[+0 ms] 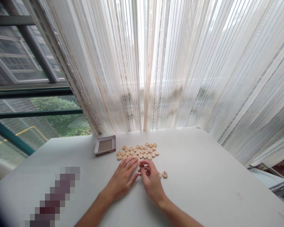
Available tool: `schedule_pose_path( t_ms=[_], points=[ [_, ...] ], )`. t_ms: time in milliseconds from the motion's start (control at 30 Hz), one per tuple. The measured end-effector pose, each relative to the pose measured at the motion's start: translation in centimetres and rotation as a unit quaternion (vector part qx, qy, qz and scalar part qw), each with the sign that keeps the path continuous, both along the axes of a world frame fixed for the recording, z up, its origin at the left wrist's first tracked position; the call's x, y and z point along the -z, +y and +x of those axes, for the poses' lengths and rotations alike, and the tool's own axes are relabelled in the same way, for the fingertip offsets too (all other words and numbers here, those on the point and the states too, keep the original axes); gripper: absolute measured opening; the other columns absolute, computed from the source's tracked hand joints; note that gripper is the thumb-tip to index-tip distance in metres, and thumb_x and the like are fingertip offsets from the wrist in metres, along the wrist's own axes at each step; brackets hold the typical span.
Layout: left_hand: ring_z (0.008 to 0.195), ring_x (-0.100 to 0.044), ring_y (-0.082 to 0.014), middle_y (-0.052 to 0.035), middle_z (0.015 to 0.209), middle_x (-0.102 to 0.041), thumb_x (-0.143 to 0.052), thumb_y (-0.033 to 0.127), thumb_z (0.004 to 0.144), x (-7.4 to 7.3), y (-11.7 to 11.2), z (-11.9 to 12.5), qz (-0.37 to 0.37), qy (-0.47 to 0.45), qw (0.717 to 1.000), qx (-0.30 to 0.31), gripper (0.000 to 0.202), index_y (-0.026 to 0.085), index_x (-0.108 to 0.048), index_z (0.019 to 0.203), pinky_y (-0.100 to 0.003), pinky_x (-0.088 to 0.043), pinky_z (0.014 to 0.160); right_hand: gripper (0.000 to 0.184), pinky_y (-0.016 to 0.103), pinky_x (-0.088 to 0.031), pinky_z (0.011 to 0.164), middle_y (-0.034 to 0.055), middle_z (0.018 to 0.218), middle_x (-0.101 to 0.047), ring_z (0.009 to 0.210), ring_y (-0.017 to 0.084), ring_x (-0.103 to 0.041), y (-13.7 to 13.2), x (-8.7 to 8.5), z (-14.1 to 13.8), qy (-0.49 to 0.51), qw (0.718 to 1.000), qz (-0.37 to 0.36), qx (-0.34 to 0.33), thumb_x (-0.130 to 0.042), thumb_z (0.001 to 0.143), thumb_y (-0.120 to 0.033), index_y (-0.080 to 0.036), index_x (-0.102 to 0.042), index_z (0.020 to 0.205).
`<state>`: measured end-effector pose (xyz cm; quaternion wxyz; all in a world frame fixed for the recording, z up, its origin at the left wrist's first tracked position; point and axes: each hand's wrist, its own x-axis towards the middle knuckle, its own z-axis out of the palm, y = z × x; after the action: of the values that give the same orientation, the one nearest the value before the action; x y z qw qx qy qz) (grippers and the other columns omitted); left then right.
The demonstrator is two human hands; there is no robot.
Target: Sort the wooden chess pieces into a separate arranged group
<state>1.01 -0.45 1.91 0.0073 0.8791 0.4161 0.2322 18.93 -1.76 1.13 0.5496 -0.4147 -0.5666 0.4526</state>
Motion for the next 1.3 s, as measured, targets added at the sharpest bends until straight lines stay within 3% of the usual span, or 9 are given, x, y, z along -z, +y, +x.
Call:
schedule_pose_path(
  t_ms=[167,300,433,567,733,933,1100,1300],
  points=[
    [0.145,-0.034,-0.0286,-0.0101,0.156,-0.042,-0.045,0.039,0.102,1.0,0.4,-0.3,0.003,0.022,0.999,-0.029,0.055,0.023,-0.032,0.153,-0.053,-0.026,0.119,0.029,0.037,-0.058,0.083,0.0067,0.101,-0.067,0.088,0.022,-0.070,0.1,0.2,-0.1,0.008,1.000,-0.010,-0.010,-0.063,0.093,-0.045,-0.021,-0.057,0.110],
    [0.144,-0.037,-0.0283,-0.0099,0.154,-0.045,-0.044,0.029,0.102,1.0,0.6,-0.4,-0.005,-0.009,1.000,-0.026,0.050,0.023,-0.036,0.151,-0.055,-0.026,0.119,0.030,0.037,-0.058,0.083,0.0061,0.099,-0.067,0.088,0.022,-0.071,0.0,0.1,-0.2,0.014,0.999,-0.021,-0.026,-0.065,0.091,-0.046,-0.021,-0.060,0.107],
    [0.127,-0.054,-0.0281,-0.0108,0.132,-0.063,-0.045,0.020,0.099,0.2,0.3,-0.3,0.002,-0.136,0.990,-0.025,0.036,0.023,-0.055,0.133,-0.052,-0.037,0.112,0.037,0.041,-0.058,0.087,0.0078,0.104,-0.070,0.090,0.024,-0.073,-0.2,-0.5,-0.1,0.025,0.998,-0.042,-0.043,-0.066,0.090,-0.050,-0.021,-0.065,0.113],
    [0.099,-0.066,-0.0249,-0.0091,0.108,-0.070,-0.052,0.024,0.097,-0.6,-0.5,0.1,-0.053,-0.238,0.970,-0.010,0.026,0.023,-0.060,0.122,-0.040,-0.053,0.090,0.043,0.042,-0.058,0.090,0.0088,0.109,-0.071,0.094,0.025,-0.072,-0.4,-0.9,-0.1,0.039,0.997,-0.043,-0.058,-0.066,0.090,-0.053,-0.023,-0.063,0.121],
    [0.084,-0.068,-0.0204,-0.0043,0.095,-0.073,-0.056,0.026,0.096,-0.8,-1.0,0.7,-0.128,-0.298,0.946,0.002,0.025,0.024,-0.061,0.120,-0.032,-0.054,0.080,0.035,0.039,-0.059,0.087,0.0070,0.104,-0.072,0.097,0.025,-0.071,-0.6,-0.9,-0.2,0.059,0.996,-0.034,-0.062,-0.068,0.089,-0.050,-0.025,-0.060,0.112],
    [0.070,-0.068,-0.0173,0.0002,0.077,-0.072,-0.057,0.030,0.096,-0.6,-1.0,0.7,-0.197,-0.345,0.918,-0.009,0.010,0.022,-0.059,0.103,-0.027,-0.052,0.069,0.024,0.039,-0.057,0.089,0.0071,0.102,-0.073,0.097,0.024,-0.070,-0.9,-1.1,-0.4,0.004,0.996,-0.020,-0.087,-0.065,0.094,-0.041,-0.023,-0.067,0.110],
    [0.067,-0.066,-0.0160,0.0008,0.073,-0.070,-0.059,0.031,0.095,-0.4,-0.9,0.5,-0.188,-0.342,0.920,-0.020,0.010,0.022,-0.059,0.097,-0.024,-0.050,0.064,0.024,0.037,-0.058,0.087,0.0063,0.100,-0.073,0.093,0.023,-0.071,-1.0,-1.1,-0.4,-0.021,0.996,0.004,-0.083,-0.067,0.092,-0.039,-0.022,-0.069,0.109],
    [0.073,-0.066,-0.0165,-0.0014,0.079,-0.070,-0.055,0.028,0.097,-0.9,-1.1,0.6,-0.178,-0.358,0.917,0.012,0.008,0.020,-0.057,0.097,-0.026,-0.051,0.071,0.026,0.034,-0.058,0.084,0.0060,0.100,-0.072,0.092,0.022,-0.070,-0.8,-1.6,-0.4,-0.007,0.996,-0.006,-0.087,-0.069,0.090,-0.042,-0.021,-0.069,0.106]
  ],
)
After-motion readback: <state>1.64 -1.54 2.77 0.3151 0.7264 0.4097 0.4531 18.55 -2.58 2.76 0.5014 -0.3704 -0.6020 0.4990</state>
